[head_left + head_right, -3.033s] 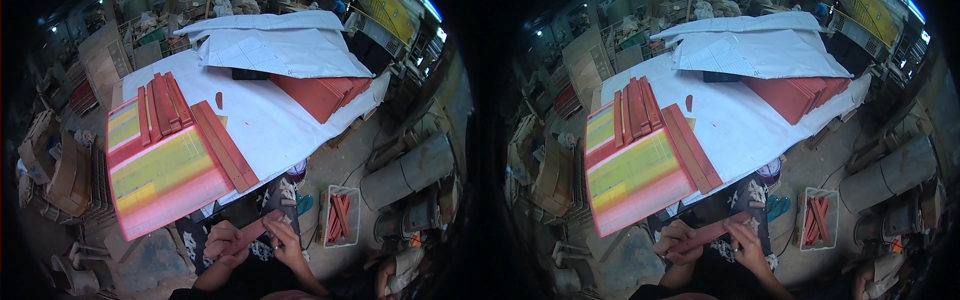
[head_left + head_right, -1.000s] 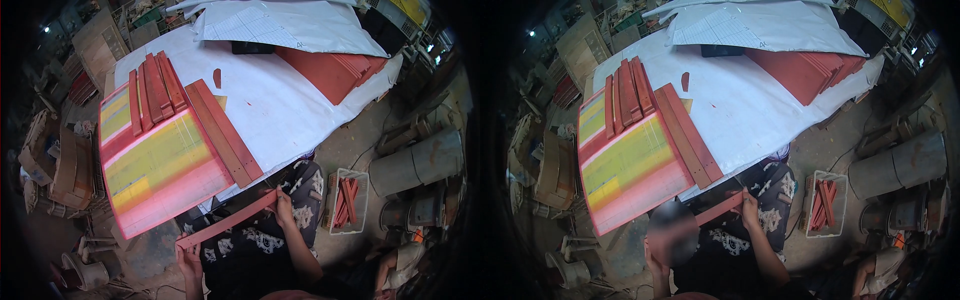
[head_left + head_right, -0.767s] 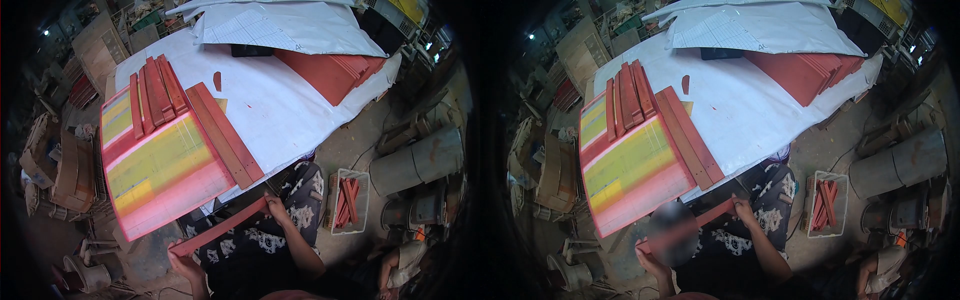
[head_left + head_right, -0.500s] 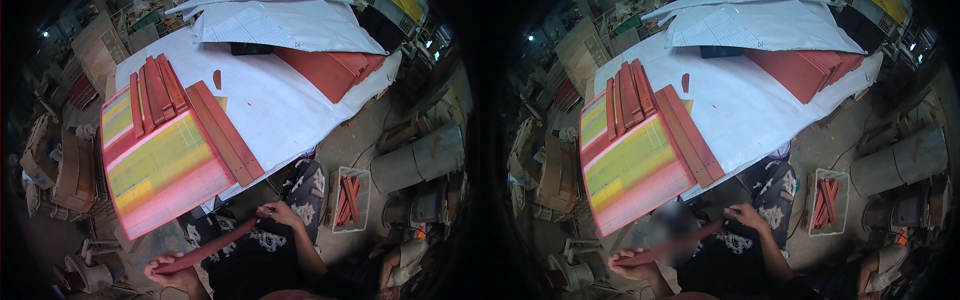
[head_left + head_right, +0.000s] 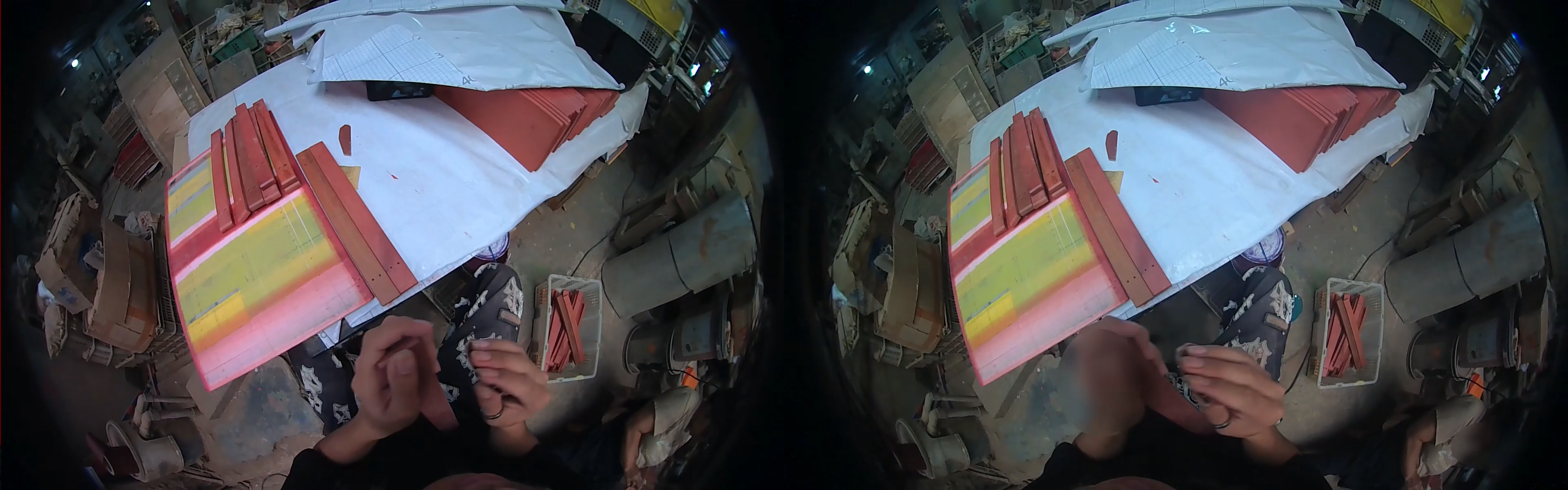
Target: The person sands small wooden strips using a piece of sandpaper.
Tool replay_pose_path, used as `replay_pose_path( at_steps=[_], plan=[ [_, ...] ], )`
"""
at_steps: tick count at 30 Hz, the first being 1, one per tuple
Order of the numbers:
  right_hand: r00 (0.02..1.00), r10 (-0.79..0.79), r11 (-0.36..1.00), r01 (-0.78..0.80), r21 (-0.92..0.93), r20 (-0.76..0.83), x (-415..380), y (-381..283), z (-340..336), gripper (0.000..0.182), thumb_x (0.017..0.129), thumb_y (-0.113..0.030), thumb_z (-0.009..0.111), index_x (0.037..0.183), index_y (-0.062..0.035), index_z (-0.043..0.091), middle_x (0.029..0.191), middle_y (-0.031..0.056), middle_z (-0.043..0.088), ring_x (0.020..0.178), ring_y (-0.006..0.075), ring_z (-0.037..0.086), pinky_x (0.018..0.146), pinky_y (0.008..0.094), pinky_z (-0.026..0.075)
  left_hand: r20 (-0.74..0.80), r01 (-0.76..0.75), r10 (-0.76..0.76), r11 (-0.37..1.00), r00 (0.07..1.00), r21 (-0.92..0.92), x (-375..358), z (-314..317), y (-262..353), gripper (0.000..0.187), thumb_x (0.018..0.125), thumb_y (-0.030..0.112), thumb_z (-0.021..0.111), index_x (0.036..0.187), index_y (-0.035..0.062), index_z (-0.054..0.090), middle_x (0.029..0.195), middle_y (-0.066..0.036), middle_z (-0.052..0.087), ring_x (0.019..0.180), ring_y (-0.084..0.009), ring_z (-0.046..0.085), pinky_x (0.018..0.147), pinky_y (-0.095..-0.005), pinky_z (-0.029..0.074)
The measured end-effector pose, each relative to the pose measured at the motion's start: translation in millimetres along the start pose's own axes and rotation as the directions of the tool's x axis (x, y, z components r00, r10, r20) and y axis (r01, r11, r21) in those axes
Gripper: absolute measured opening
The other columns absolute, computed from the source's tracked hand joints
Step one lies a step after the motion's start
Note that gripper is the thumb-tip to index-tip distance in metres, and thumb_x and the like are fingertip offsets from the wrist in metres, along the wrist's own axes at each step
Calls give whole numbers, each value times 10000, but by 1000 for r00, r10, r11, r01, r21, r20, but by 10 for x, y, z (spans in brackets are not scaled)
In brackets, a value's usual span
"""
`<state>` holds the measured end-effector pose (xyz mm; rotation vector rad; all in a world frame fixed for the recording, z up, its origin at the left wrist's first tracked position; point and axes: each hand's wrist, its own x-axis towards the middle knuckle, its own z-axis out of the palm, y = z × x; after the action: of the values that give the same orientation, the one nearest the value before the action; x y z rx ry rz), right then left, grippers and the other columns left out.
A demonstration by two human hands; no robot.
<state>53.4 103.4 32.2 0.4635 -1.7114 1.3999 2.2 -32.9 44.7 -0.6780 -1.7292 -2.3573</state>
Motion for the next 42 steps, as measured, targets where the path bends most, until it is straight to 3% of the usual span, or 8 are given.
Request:
replay_pose_path(
  at_steps=[6, 11, 22, 25, 28, 34, 37, 42],
  plan=[
    [986, -76, 981, 100, -166, 148, 214, -51, 126, 217, 776, -92, 716, 981, -22, 704, 1044, 120, 688, 1032, 298, 654, 914, 426, 506, 144, -152, 122, 962, 982, 227, 84, 120, 24, 617, 996, 398, 354, 1333, -117, 401, 845, -125, 535, 722, -171, 528, 616, -276, 426],
    [977, -66, 970, 110, -218, 201, 265, -80, 137, 302, 740, -72, 723, 1041, -44, 707, 1090, 111, 680, 1079, 276, 635, 964, 423, 469, 132, -67, 30, 957, 991, 283, 63, 146, -8, 737, 982, 501, 216, 1387, -97, 365, 860, -135, 550, 724, -201, 548, 624, -292, 444],
    [952, -116, 960, 181, -216, 282, 283, -108, -18, 318, 727, -83, 720, 1042, -41, 703, 1085, 116, 679, 1081, 288, 636, 984, 428, 448, 185, -181, 131, 941, 974, 285, 71, 184, -45, 671, 994, 402, 209, 1366, -128, 383, 831, -161, 572, 650, -226, 557, 535, -331, 429],
    [983, -25, 957, 75, -281, 179, 328, -4, 2, 312, 732, -82, 712, 1041, -45, 704, 1085, 117, 679, 1059, 296, 646, 989, 432, 444, 182, -134, 81, 945, 980, 300, 81, 197, 1, 658, 994, 384, 215, 1370, -132, 374, 837, -166, 579, 644, -231, 561, 527, -335, 429],
    [951, -76, 956, 156, -250, 301, 337, -149, -46, 303, 738, -85, 702, 1039, -47, 706, 1086, 117, 678, 1046, 301, 652, 993, 435, 439, 172, -137, 82, 931, 982, 338, 49, 200, -46, 643, 993, 362, 220, 1372, -137, 365, 824, -164, 576, 644, -232, 564, 523, -339, 431],
    [981, -43, 948, 100, -304, 187, 369, -28, 14, 140, 865, -83, 598, 931, -9, 696, 965, 156, 676, 985, 355, 664, 934, 492, 472, 141, -174, 139, 947, 980, 272, 39, 216, -126, 614, 991, 325, 235, 1373, -139, 361, 803, -163, 566, 656, -236, 568, 532, -339, 435],
    [939, -110, 953, 193, -233, 327, 319, -114, -54, 295, 735, -76, 706, 1026, -27, 705, 1099, 120, 665, 1054, 314, 649, 974, 440, 456, 157, -218, 178, 931, 971, 293, 43, 200, -135, 609, 992, 321, 246, 1369, -141, 364, 801, -165, 565, 661, -239, 570, 541, -337, 439],
    [976, -84, 965, 129, -226, 202, 269, 25, -13, 298, 721, -60, 715, 1016, -18, 707, 1099, 130, 661, 1048, 317, 651, 967, 446, 462, 175, -256, 210, 917, 962, 306, 78, 188, -129, 606, 994, 320, 254, 1361, -147, 372, 785, -158, 555, 633, -232, 550, 523, -335, 422]
  ],
)
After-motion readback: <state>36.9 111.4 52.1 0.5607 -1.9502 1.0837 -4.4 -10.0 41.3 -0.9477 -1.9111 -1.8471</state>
